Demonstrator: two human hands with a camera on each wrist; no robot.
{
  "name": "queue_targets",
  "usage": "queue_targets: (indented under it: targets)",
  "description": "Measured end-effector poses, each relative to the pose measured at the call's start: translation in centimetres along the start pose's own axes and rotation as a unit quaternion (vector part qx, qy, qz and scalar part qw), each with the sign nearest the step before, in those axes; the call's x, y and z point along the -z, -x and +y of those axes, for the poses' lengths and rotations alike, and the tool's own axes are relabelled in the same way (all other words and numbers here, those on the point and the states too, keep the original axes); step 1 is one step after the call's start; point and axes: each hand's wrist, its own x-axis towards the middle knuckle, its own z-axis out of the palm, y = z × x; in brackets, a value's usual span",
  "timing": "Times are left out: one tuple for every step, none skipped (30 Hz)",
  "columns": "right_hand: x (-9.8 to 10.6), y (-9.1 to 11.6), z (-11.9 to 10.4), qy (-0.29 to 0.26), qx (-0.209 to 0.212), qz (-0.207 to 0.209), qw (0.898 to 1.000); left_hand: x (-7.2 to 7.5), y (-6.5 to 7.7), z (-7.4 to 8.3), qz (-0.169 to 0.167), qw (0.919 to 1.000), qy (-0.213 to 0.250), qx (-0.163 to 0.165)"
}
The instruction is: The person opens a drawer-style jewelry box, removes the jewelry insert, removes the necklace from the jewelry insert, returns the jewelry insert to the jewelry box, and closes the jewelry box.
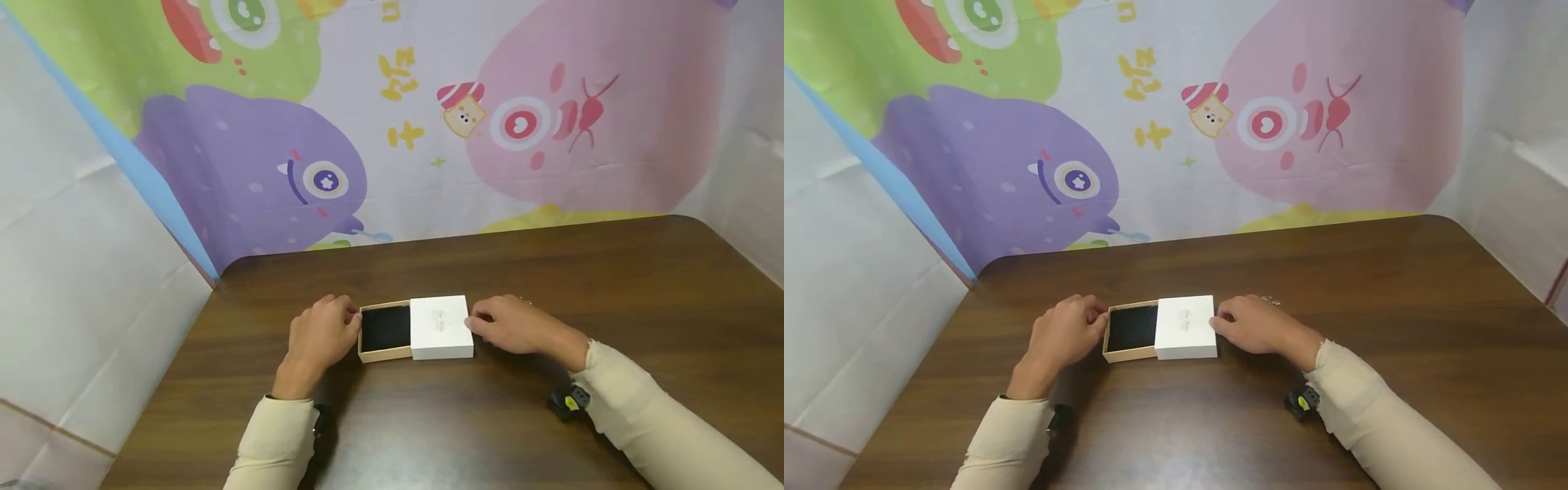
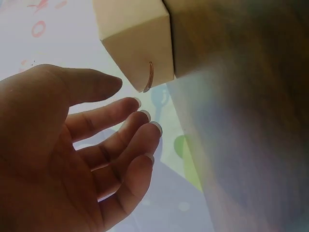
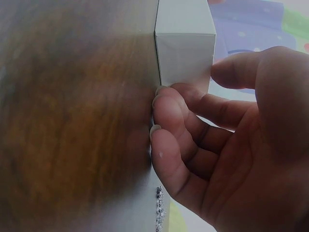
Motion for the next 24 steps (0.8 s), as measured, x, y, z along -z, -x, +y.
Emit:
queue_targets:
  targets:
    - [0.04,0.09,0.08,0.001,-0.001,0.001,1.0,-0.11,-0.02,0.09,-0.003,1.0,0.001,0.001]
    - [0.07,0.18,0.15,0.002,-0.002,0.002,1.0,-0.19,-0.02,0.18,-0.007,1.0,0.001,0.002]
    - [0.1,0.25,0.2,0.003,-0.003,0.002,1.0,-0.28,-0.03,0.25,-0.01,0.9999,0.001,0.002]
    - [0.12,0.31,0.25,0.004,-0.005,0.002,1.0,-0.37,-0.03,0.3,-0.015,0.9999,-0.001,0.003]
    - [0.14,0.36,0.27,0.004,-0.006,0.002,1.0,-0.43,-0.02,0.33,-0.018,0.9998,-0.002,0.004]
    - [0.15,0.38,0.27,0.004,-0.006,0.002,1.0,-0.48,-0.01,0.35,-0.022,0.9997,-0.004,0.006]
    - [0.15,0.4,0.28,0.004,-0.007,0.002,1.0,-0.53,-0.01,0.35,-0.024,0.9997,-0.007,0.006]
    - [0.15,0.39,0.26,0.003,-0.006,0.002,1.0,-0.55,0.01,0.34,-0.026,0.9996,-0.009,0.007]
    - [0.15,0.38,0.25,0.002,-0.005,0.002,1.0,-0.57,0.02,0.31,-0.027,0.9995,-0.011,0.008]
    - [0.15,0.36,0.24,0.002,-0.005,0.002,1.0,-0.56,0.04,0.29,-0.028,0.9995,-0.012,0.009]
    - [0.15,0.34,0.22,0.001,-0.005,0.002,1.0,-0.55,0.04,0.28,-0.028,0.9995,-0.013,0.008]
    - [0.14,0.32,0.22,0.001,-0.005,0.001,1.0,-0.54,0.01,0.26,-0.027,0.9995,-0.014,0.007]
    - [0.13,0.3,0.22,0.001,-0.007,0.001,1.0,-0.54,-0.02,0.24,-0.028,0.9995,-0.014,0.006]
    - [0.11,0.26,0.22,0.001,-0.007,0.0,1.0,-0.51,-0.05,0.24,-0.028,0.9995,-0.014,0.004]
    - [0.09,0.23,0.22,0.001,-0.009,-0.001,1.0,-0.47,-0.08,0.23,-0.03,0.9994,-0.015,0.003]
    - [0.07,0.19,0.21,0.0,-0.011,-0.001,1.0,-0.44,-0.12,0.23,-0.031,0.9994,-0.016,0.002]
    - [0.04,0.14,0.19,-0.002,-0.011,-0.002,1.0,-0.39,-0.14,0.23,-0.033,0.9993,-0.016,0.002]
    - [0.01,0.08,0.2,-0.002,-0.012,-0.002,1.0,-0.37,-0.17,0.23,-0.036,0.9992,-0.016,0.002]
    - [-0.02,0.03,0.22,-0.002,-0.01,-0.002,1.0,-0.31,-0.17,0.24,-0.041,0.9991,-0.014,0.003]
    - [-0.05,-0.02,0.22,-0.002,-0.009,-0.002,1.0,-0.25,-0.17,0.24,-0.045,0.9989,-0.013,0.004]
    - [-0.07,-0.06,0.22,-0.002,-0.009,-0.002,1.0,-0.21,-0.17,0.24,-0.049,0.9987,-0.012,0.005]
    - [-0.07,-0.09,0.19,-0.003,-0.008,-0.001,1.0,-0.18,-0.18,0.23,-0.053,0.9985,-0.011,0.006]
    - [-0.08,-0.11,0.18,-0.003,-0.007,-0.001,1.0,-0.13,-0.18,0.23,-0.057,0.9983,-0.01,0.007]
    - [-0.07,-0.14,0.17,-0.004,-0.008,-0.001,1.0,-0.08,-0.19,0.23,-0.061,0.9981,-0.009,0.008]
